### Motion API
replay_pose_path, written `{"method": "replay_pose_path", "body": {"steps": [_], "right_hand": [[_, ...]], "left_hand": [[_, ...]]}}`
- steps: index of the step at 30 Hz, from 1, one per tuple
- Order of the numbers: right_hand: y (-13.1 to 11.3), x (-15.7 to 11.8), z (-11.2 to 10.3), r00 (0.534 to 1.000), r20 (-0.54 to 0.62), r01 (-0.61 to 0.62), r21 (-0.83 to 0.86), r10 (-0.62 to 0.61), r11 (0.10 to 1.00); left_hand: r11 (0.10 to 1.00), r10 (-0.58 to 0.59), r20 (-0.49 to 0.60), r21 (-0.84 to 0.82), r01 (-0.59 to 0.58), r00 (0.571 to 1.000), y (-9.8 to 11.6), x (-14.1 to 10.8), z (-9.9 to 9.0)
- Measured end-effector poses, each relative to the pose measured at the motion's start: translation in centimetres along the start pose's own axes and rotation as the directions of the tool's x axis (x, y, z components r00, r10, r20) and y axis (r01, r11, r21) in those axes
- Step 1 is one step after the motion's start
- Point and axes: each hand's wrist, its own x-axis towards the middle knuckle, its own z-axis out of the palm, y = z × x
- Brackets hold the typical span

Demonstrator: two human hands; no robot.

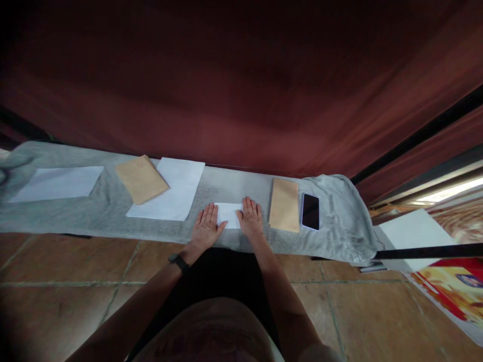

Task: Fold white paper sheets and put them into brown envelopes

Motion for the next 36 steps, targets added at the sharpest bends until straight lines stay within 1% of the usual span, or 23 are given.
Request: {"method": "replay_pose_path", "body": {"steps": [3,7,10,13,15,16,18,20,21,23,25,28,32,36], "right_hand": [[-0.7,-1.5,-0.4,0.999,-0.046,-0.014,0.013,0.014,1.000],[-1.6,-5.2,-0.8,0.992,-0.042,0.123,0.041,-0.122,0.992],[-1.8,-7.3,-1.1,0.993,-0.049,0.111,0.032,-0.109,0.993],[-1.7,-8.0,-1.5,0.993,-0.060,0.103,0.029,-0.101,0.994],[-1.7,-8.0,-1.7,0.993,-0.063,0.106,0.029,-0.104,0.994],[-1.7,-7.9,-1.8,0.993,-0.063,0.102,0.028,-0.101,0.994],[-1.8,-7.8,-1.8,0.994,-0.059,0.097,0.025,-0.095,0.995],[-1.8,-7.8,-1.8,0.994,-0.050,0.102,0.023,-0.101,0.994],[-1.8,-7.9,-1.8,0.993,-0.047,0.106,0.023,-0.104,0.994],[-1.8,-7.9,-1.7,0.994,-0.047,0.103,0.023,-0.102,0.994],[-1.8,-7.9,-1.6,0.995,-0.054,0.090,0.024,-0.088,0.996],[-1.9,-7.8,-1.5,0.994,-0.075,0.083,0.021,-0.081,0.996],[-1.8,-7.9,-1.4,0.989,-0.113,0.099,0.028,-0.095,0.995],[-1.8,-8.0,-1.4,0.987,-0.126,0.104,0.035,-0.099,0.994]], "left_hand": [[1.000,0.001,-0.001,0.013,-0.001,1.000,0.0,0.0,0.1],[1.000,0.007,0.000,0.016,-0.007,1.000,-0.1,0.0,0.3],[1.000,0.012,-0.008,0.014,-0.012,1.000,-0.3,0.0,0.3],[1.000,0.000,-0.034,0.025,0.001,0.999,0.0,0.1,0.0],[1.000,0.006,-0.049,0.023,-0.005,0.999,0.9,0.3,-0.2],[0.999,0.029,-0.041,0.014,-0.029,0.999,1.5,0.4,-0.3],[0.992,0.125,0.012,-0.024,-0.125,0.992,3.1,0.7,-0.4],[0.970,0.238,0.086,-0.073,-0.232,0.968,4.6,1.1,-0.2],[0.960,0.273,0.113,-0.089,-0.264,0.955,5.2,1.3,-0.1],[0.954,0.294,0.134,-0.094,-0.283,0.946,5.8,1.5,0.2],[0.960,0.279,0.121,-0.075,-0.271,0.953,5.5,1.6,0.6],[0.968,0.249,0.097,-0.042,-0.246,0.964,4.1,1.5,0.7],[0.988,0.151,0.083,-0.002,-0.152,0.985,1.8,1.2,0.5],[0.997,0.072,0.035,0.010,-0.072,0.997,0.3,0.4,0.1]]}}
